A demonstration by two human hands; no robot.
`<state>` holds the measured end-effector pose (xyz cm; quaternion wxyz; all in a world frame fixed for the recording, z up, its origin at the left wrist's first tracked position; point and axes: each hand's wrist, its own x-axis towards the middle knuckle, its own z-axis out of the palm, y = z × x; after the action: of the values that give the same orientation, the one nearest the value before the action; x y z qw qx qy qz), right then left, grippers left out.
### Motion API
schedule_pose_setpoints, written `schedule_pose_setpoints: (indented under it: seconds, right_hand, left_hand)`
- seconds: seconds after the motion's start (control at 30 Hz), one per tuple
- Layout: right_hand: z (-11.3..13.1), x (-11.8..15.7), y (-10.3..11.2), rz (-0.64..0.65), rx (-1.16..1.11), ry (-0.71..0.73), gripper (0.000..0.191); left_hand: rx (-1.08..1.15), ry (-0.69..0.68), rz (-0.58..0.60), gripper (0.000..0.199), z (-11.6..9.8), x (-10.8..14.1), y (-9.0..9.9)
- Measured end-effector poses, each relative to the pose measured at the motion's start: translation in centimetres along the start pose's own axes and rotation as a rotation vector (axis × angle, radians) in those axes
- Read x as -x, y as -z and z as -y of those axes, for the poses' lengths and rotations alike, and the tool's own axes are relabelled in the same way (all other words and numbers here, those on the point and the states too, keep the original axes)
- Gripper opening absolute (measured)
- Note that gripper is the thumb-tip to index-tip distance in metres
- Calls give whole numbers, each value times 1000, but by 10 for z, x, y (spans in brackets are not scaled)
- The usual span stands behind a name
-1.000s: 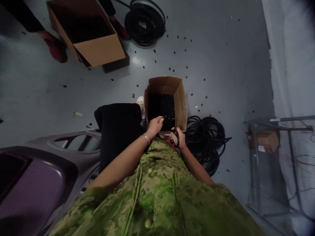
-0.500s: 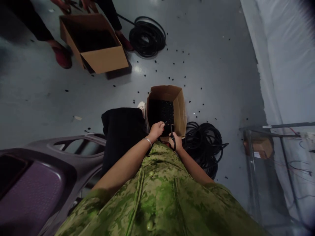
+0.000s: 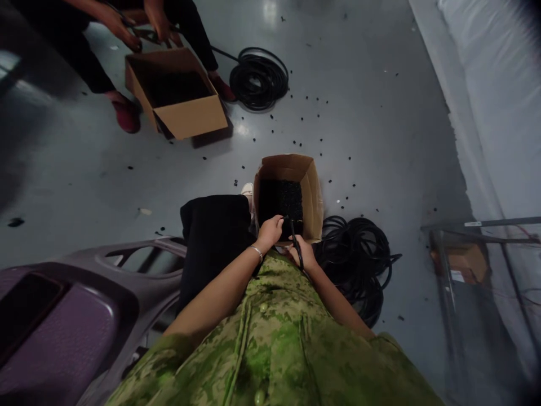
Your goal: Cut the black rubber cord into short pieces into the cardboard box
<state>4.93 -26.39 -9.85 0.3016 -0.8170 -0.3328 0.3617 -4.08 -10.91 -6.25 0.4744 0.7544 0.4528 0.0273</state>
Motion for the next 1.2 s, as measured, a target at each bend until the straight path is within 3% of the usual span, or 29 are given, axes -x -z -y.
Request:
schedule_pose_setpoints:
  seconds: [0.37, 0.7, 0.9, 1.2]
  right_hand:
    - [-2, 1, -4, 2, 41, 18, 36]
    - [3, 2, 0, 18, 130, 23, 37]
    - [0, 6, 5, -27, 195, 66, 33]
    - [-14, -2, -11, -101, 362, 112, 34]
  left_hand:
    - [65, -72, 143, 29, -1, -1, -1]
    - [86, -86, 135, 26, -2, 2, 0]
    - [120, -90, 216, 24, -3, -2, 0]
    - [177, -61, 213, 23, -2, -5, -1]
